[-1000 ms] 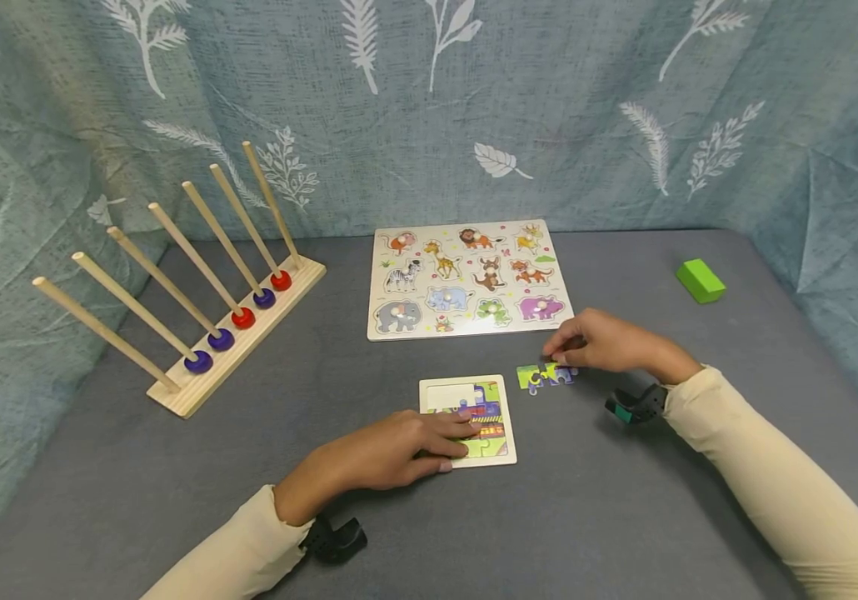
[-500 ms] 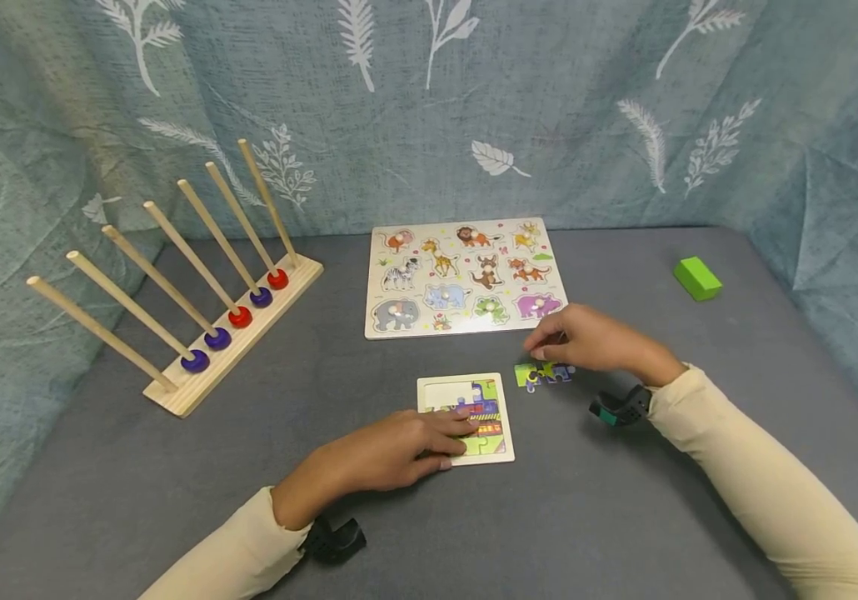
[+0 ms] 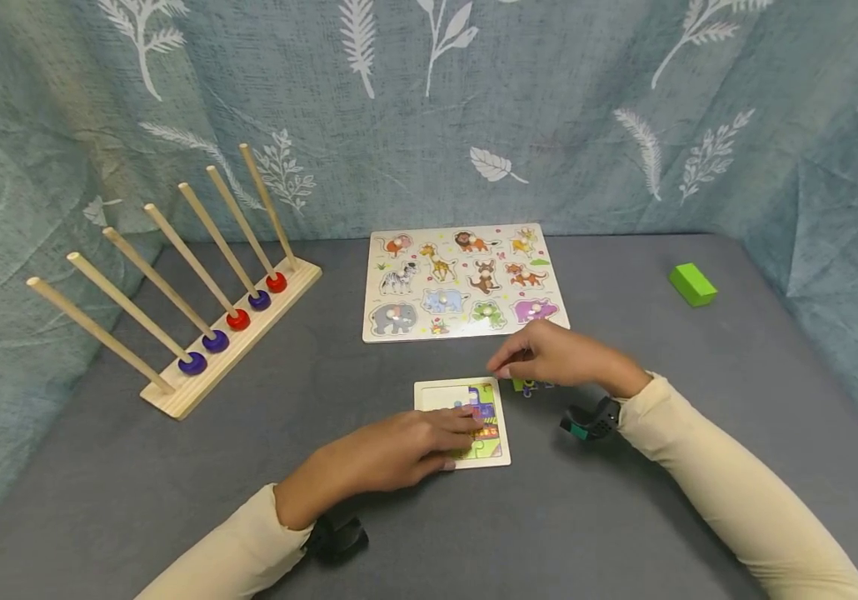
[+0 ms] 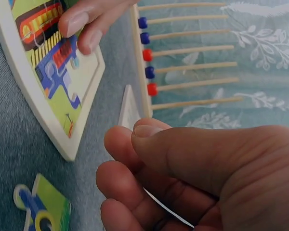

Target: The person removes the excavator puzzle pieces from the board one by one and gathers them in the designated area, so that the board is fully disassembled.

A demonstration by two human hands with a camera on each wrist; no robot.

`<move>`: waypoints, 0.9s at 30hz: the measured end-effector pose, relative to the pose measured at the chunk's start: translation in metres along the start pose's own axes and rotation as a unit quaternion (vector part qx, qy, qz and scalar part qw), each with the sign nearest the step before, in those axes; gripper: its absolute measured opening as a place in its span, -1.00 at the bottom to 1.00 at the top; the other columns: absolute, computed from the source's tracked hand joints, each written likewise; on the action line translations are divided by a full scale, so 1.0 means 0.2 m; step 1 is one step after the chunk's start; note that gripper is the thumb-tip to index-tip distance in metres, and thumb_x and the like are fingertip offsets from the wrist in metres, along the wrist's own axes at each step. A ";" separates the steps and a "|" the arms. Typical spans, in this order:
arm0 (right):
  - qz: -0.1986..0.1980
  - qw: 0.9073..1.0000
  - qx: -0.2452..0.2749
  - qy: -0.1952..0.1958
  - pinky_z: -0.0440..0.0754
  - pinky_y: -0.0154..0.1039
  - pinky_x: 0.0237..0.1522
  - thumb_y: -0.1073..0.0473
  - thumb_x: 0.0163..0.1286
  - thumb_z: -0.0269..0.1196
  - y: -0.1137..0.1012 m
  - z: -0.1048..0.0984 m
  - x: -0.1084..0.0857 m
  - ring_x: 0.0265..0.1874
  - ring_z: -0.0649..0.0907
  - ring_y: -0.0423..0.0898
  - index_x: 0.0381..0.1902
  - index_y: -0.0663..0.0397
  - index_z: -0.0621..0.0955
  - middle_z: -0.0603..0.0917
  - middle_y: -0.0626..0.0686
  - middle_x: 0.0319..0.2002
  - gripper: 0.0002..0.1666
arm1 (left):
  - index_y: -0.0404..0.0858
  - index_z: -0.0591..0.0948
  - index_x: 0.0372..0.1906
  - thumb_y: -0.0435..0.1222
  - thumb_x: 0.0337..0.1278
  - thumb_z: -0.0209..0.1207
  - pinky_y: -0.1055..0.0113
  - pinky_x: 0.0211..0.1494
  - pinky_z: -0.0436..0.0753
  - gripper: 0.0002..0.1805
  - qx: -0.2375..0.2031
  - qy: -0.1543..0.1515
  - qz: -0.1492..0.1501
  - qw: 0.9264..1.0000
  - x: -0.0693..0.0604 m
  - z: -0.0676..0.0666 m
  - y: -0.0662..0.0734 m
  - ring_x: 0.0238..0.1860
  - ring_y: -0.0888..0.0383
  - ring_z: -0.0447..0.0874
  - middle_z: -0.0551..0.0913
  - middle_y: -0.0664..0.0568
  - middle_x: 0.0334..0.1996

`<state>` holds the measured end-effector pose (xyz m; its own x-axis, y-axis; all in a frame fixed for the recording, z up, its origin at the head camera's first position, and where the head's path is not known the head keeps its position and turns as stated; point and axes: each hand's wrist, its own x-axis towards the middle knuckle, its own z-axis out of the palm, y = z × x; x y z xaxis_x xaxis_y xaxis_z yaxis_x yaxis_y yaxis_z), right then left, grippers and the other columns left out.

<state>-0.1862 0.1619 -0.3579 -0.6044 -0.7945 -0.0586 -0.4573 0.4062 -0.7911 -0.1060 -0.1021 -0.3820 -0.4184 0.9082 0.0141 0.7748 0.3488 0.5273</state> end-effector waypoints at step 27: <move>-0.009 0.999 0.020 -0.043 0.62 -0.33 -0.31 0.40 0.34 0.22 0.01 0.10 0.12 -0.30 0.69 -0.23 -0.14 0.29 0.74 0.77 0.03 -0.25 -0.80 | -0.34 0.55 0.24 -0.42 0.34 0.12 0.26 0.42 0.19 -0.61 -0.041 -0.041 0.037 0.998 0.04 0.01 -0.04 0.45 0.07 0.12 0.34 -0.05 0.39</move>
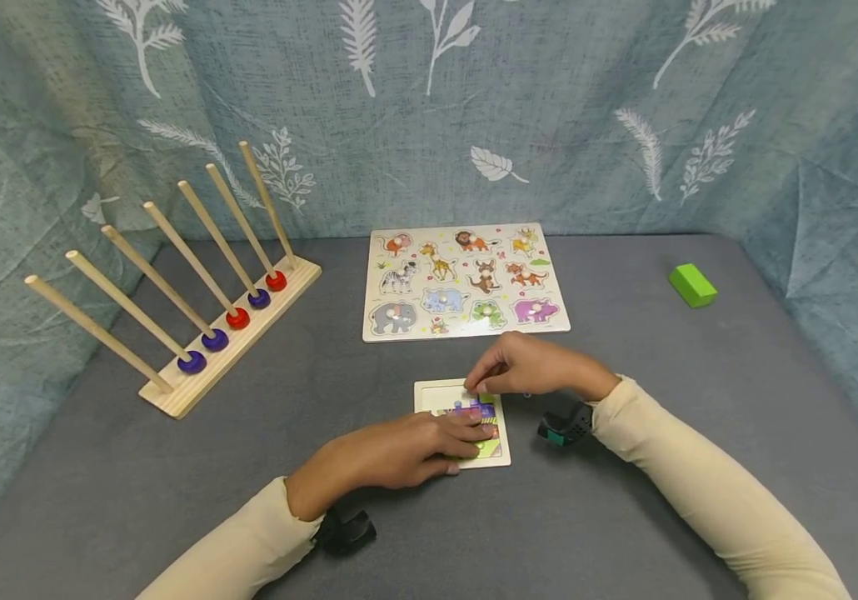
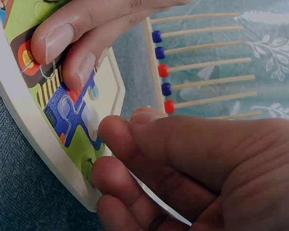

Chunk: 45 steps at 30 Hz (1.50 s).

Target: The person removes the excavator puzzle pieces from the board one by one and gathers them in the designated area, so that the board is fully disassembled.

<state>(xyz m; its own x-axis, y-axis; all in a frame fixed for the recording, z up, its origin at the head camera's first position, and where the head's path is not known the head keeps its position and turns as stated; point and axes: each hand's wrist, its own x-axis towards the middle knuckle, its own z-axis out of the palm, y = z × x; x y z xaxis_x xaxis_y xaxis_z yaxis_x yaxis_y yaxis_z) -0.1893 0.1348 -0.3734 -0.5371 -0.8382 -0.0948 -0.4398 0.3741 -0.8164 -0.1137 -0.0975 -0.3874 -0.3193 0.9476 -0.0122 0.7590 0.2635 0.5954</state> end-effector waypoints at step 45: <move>0.013 1.000 -0.014 -0.003 0.62 -0.28 -0.17 0.38 0.40 0.18 -0.04 -0.01 0.02 -0.19 0.68 -0.16 -0.02 0.31 0.68 0.74 0.06 -0.15 -0.75 | -0.35 0.55 0.23 -0.42 0.33 0.14 0.26 0.43 0.16 -0.61 -0.001 -0.004 0.003 1.000 0.01 0.00 0.00 0.45 0.06 0.13 0.34 -0.05 0.38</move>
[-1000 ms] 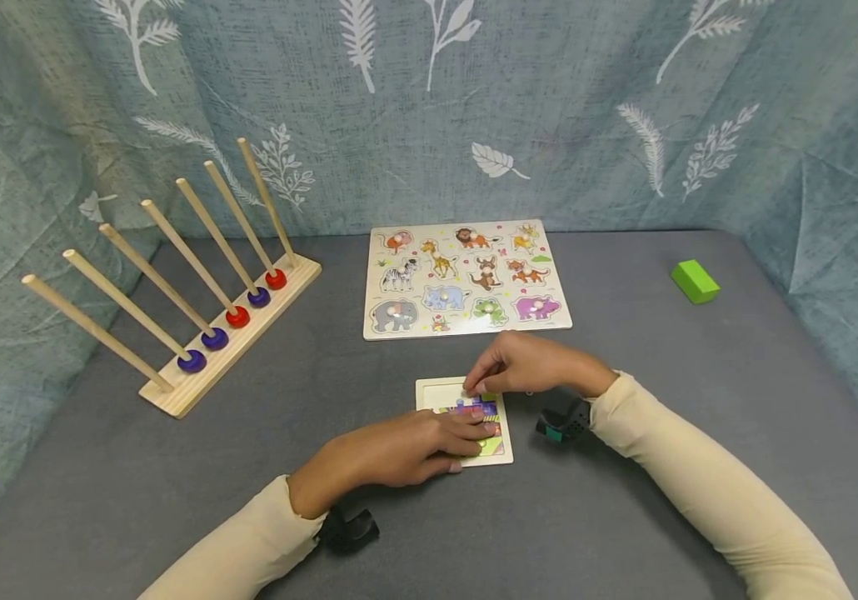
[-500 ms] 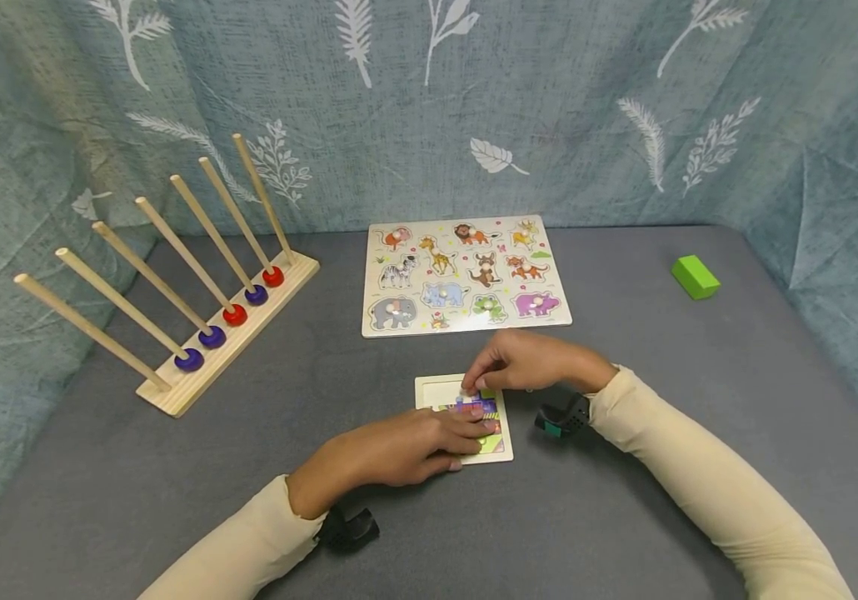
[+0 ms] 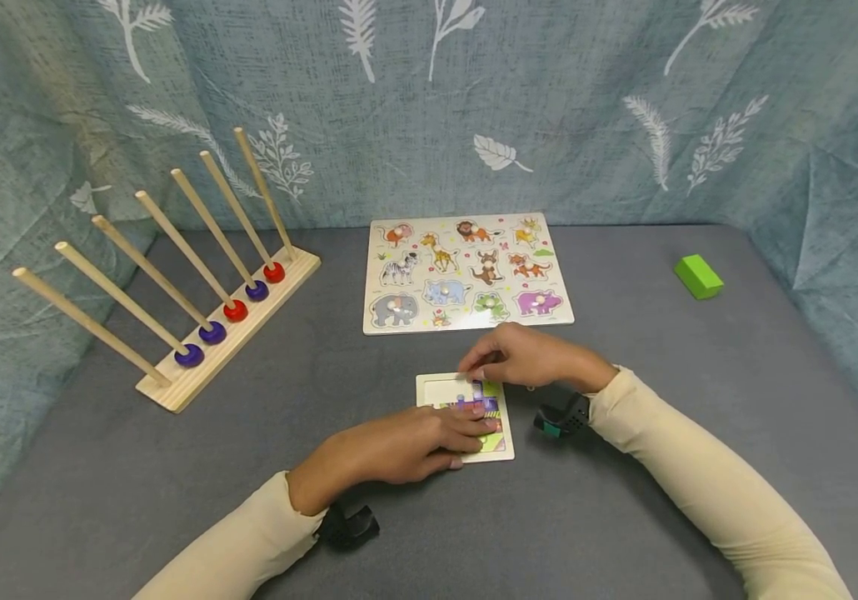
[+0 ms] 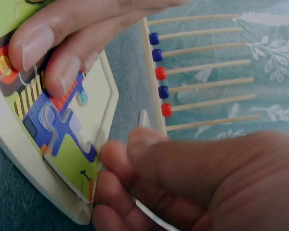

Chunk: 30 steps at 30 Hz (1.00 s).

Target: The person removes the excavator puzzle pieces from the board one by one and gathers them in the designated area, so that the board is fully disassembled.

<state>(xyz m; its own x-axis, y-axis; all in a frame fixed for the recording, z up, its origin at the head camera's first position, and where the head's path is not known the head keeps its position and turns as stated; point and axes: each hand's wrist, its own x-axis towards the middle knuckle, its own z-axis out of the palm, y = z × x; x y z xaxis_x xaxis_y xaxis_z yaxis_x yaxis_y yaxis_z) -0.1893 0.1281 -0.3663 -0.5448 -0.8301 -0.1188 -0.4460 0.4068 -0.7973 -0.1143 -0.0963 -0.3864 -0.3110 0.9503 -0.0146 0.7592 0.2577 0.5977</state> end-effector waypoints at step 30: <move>0.054 0.996 -0.046 0.044 0.59 -0.26 -0.24 0.42 0.13 0.39 0.01 0.03 -0.04 -0.31 0.59 -0.16 -0.11 0.18 0.70 0.63 -0.04 -0.29 -0.68 | -0.35 0.54 0.24 -0.41 0.34 0.12 0.26 0.43 0.16 -0.61 0.001 0.005 0.007 1.000 0.00 0.01 -0.01 0.45 0.07 0.14 0.35 -0.04 0.39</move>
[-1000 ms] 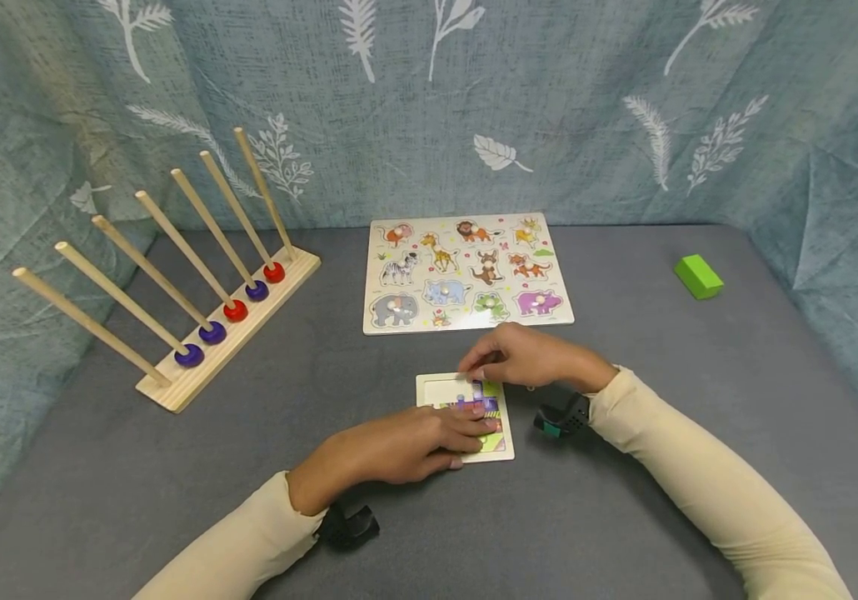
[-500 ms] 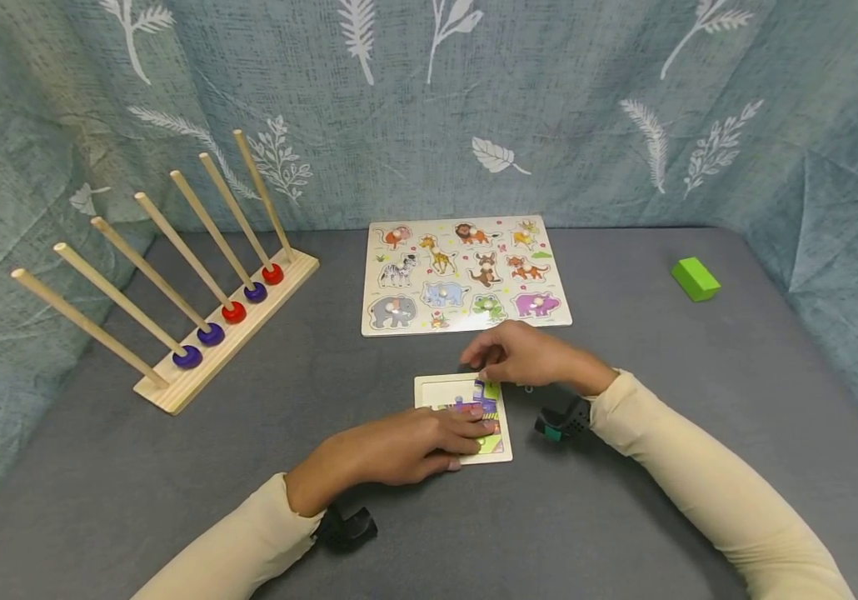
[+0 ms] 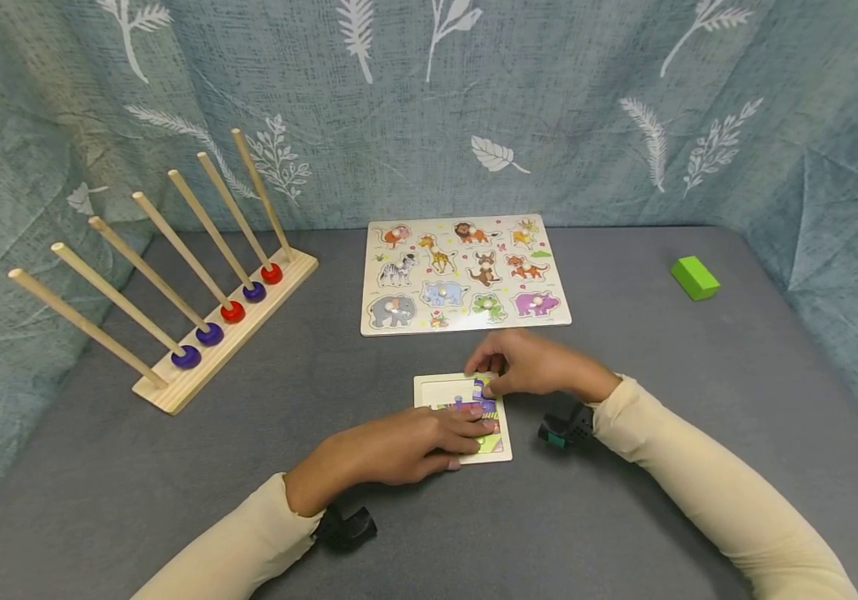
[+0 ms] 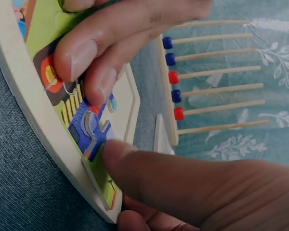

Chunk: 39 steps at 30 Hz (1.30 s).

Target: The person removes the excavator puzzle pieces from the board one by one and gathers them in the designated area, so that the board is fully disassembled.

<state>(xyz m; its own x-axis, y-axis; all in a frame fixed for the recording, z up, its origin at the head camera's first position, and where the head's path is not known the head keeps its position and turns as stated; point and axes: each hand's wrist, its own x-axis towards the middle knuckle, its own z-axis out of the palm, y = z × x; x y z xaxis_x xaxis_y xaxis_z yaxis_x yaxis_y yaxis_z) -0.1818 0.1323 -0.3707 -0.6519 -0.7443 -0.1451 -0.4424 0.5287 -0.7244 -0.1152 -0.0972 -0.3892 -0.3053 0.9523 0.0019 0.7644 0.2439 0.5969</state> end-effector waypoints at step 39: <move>-0.022 0.999 0.007 0.024 0.57 -0.31 -0.41 0.44 0.29 0.26 0.02 -0.02 0.00 -0.48 0.56 -0.25 -0.23 0.22 0.72 0.69 -0.05 -0.41 -0.85 | -0.35 0.55 0.23 -0.41 0.33 0.15 0.26 0.44 0.14 -0.61 -0.011 0.005 -0.011 1.000 0.00 0.01 -0.01 0.45 0.06 0.12 0.34 -0.02 0.39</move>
<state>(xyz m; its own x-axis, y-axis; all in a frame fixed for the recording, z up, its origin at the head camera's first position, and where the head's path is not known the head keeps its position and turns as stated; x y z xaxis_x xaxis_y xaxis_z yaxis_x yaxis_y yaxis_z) -0.1853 0.1355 -0.3706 -0.6604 -0.7465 -0.0810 -0.4633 0.4900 -0.7384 -0.1151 -0.0976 -0.3918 -0.3279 0.9447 -0.0032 0.7447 0.2605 0.6145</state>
